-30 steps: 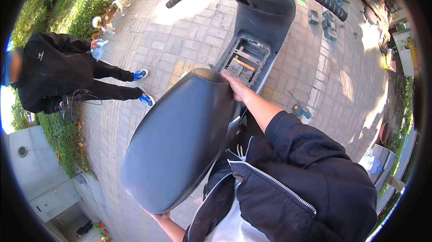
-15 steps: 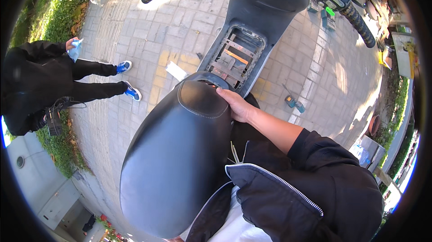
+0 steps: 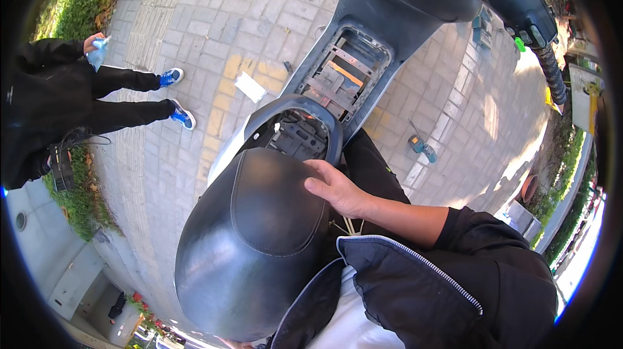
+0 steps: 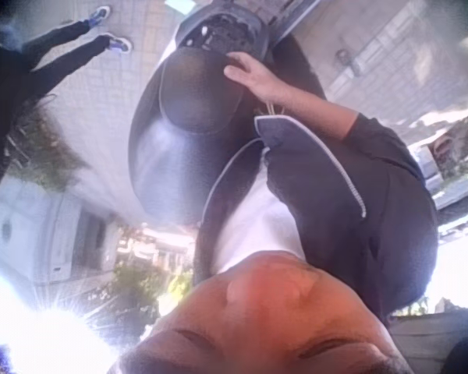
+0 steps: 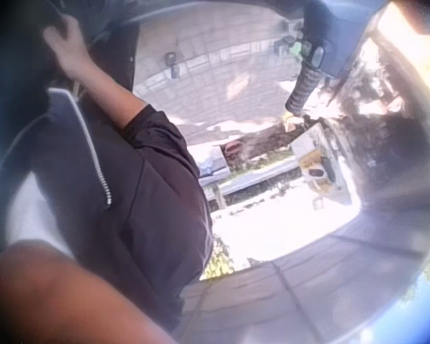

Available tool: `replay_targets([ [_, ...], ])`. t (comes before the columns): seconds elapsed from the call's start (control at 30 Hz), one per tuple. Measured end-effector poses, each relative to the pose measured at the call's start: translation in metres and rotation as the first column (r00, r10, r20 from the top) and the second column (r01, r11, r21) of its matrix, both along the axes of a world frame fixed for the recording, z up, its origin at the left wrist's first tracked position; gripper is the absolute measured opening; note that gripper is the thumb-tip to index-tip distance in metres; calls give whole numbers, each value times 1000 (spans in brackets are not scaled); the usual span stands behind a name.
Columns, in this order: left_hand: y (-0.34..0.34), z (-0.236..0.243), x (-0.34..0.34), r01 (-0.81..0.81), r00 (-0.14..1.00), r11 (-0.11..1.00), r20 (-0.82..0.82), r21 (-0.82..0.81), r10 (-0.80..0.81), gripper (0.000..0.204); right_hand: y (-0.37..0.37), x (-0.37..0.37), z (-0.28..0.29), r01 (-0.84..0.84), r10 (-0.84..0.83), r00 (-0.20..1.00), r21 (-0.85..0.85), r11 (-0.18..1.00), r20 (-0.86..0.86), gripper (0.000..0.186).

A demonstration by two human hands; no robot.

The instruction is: The person removes the scooter seat, uses a multimeter to test the battery terminals, then uses a power drill to remove and reinstall the battery. The seat is reattached, and the multimeter is used again to check the battery connections.

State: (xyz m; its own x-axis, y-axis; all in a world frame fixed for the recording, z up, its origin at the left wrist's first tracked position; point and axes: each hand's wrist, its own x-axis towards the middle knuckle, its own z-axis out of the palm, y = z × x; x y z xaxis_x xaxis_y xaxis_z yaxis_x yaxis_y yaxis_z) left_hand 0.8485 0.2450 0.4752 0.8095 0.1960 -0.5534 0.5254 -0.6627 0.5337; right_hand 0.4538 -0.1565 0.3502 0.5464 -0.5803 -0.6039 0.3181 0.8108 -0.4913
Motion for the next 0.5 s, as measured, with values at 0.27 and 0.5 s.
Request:
replay_targets([
  [0.27, -335, 75, 70, 835, 478, 509, 183, 210, -859, 42, -1, -10, -7, -71, 64, 996, -108, 992, -67, 79],
  [0.5, -604, -159, -141, 831, -457, -550, -667, -84, -588, 48, -20, -16, -6, -186, 174, 980, -131, 974, -92, 82],
])
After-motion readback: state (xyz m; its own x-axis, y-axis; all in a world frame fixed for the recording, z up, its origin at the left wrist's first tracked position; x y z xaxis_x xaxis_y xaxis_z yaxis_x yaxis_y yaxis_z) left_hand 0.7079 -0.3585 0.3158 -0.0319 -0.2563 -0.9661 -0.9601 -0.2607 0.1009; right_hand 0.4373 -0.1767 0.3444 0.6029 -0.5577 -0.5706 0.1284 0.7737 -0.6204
